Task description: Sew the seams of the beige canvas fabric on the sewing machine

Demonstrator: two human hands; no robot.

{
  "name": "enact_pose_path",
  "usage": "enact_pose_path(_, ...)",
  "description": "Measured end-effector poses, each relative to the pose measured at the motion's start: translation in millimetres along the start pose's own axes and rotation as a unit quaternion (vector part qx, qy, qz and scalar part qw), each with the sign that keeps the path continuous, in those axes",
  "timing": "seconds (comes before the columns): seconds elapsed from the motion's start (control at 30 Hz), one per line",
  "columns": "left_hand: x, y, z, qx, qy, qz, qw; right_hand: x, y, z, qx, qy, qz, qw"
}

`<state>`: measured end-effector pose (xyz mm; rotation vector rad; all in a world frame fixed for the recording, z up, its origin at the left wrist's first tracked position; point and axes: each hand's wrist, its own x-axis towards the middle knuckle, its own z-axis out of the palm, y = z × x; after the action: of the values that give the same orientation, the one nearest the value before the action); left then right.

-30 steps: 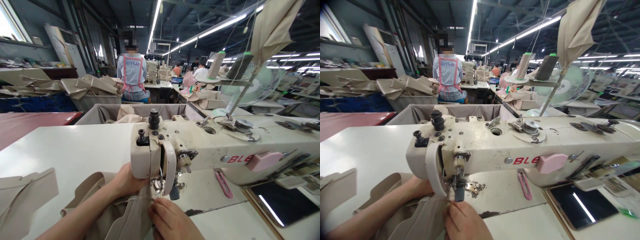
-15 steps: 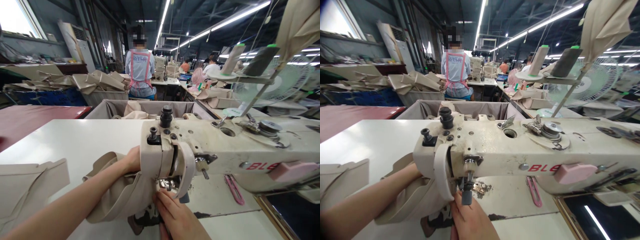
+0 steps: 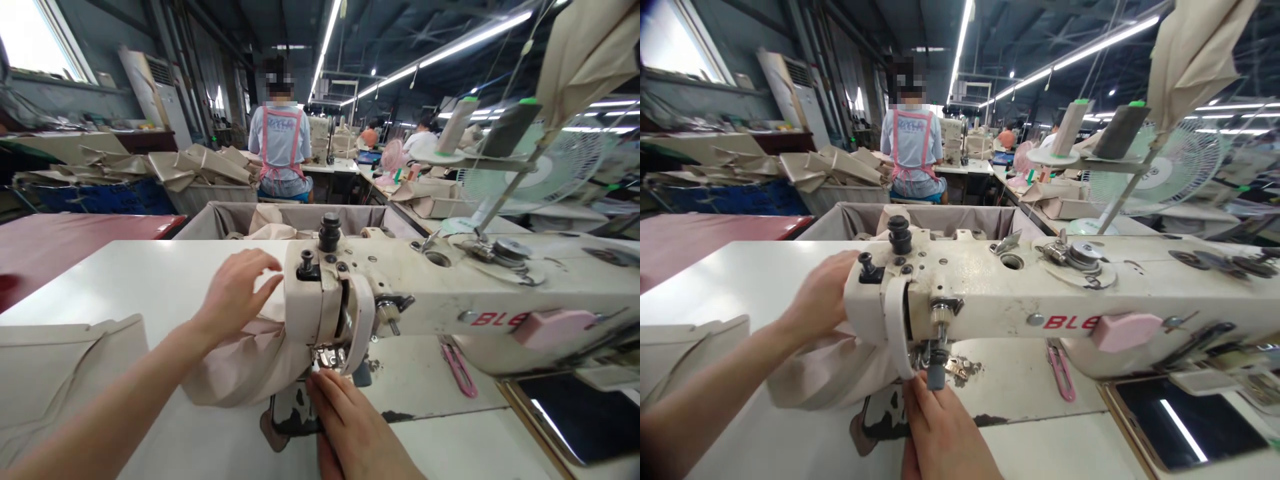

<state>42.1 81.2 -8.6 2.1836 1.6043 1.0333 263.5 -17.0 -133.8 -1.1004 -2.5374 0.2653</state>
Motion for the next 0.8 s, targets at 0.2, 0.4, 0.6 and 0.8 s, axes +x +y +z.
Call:
enact_pose_path(0.2, -93, -40, 10.8, 0.128, -0.224, 0.164, 0.952, 7, -9, -11, 0.014, 0.021, -0.002, 1.0)
enact_pose_path(0.4, -114, -46, -18.0, 0.119, -0.058, -0.029, 0.991, -2, -11, -17, 0.055, 0.029, 0.012, 0.998)
enact_pose_path(0.6, -123, -11, -48.2, -0.215, 0.062, -0.149, 0.963, 20, -65, 13, 0.517, 0.182, 0.108, 0.829)
enact_pose_path(0.8, -133, -16, -37.3, -0.445, 0.132, -0.31, 0.83, 40, -81, 20, 0.657, 0.204, 0.258, 0.679)
